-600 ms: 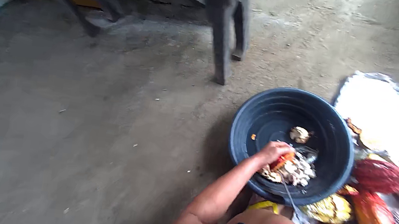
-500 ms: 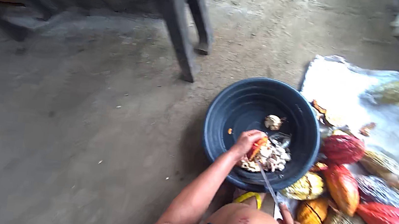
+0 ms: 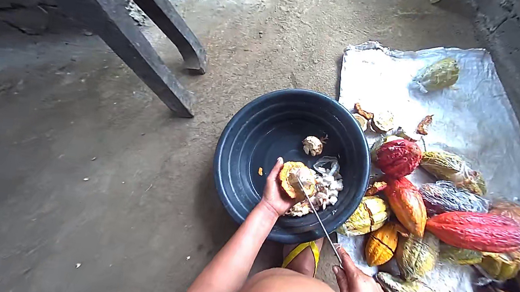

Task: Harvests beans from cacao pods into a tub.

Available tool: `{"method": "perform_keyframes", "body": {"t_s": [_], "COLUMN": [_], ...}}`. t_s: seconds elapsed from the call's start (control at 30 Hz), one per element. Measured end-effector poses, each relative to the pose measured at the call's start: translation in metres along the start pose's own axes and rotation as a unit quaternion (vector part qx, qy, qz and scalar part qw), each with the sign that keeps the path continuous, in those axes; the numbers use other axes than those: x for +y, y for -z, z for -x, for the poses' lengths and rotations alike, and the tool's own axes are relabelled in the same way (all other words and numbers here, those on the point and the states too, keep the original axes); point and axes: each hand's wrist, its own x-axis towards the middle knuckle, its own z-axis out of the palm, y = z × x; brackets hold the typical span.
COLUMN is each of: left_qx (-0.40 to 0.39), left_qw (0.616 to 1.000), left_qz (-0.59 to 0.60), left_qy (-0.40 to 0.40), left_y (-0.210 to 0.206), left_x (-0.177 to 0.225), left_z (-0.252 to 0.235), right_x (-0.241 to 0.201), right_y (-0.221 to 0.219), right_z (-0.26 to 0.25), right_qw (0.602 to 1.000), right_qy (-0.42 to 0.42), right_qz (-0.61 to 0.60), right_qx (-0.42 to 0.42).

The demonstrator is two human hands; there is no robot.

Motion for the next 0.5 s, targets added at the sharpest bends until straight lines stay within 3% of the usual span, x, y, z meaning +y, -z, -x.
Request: {"method": "perform_keyframes", "body": {"t_s": [0.17,0.37,0.5], "left_qx": [-0.037,-0.084,-0.141], "left_qw": [0.999,0.982,0.94], "left_qz": [-0.033,-0.164,-0.299], "left_qy": [-0.004,-0.032,-0.087], "left_y": [0.0,0.009,0.016], "left_x": [0.004,0.011,0.015], "left_z": [0.002,0.004,-0.002], "right_x": [0.011,0.013,-0.001], "right_y": [-0.001,0.015,0.043], "right_z": [0.006,0.014,0.015], "right_qw": [0.991,0.997,0.991], "right_qy": [0.071,0.049,-0.018], "right_qz": [-0.108,0.03,0.12], "right_qx": [0.016,0.051,-0.05]}}
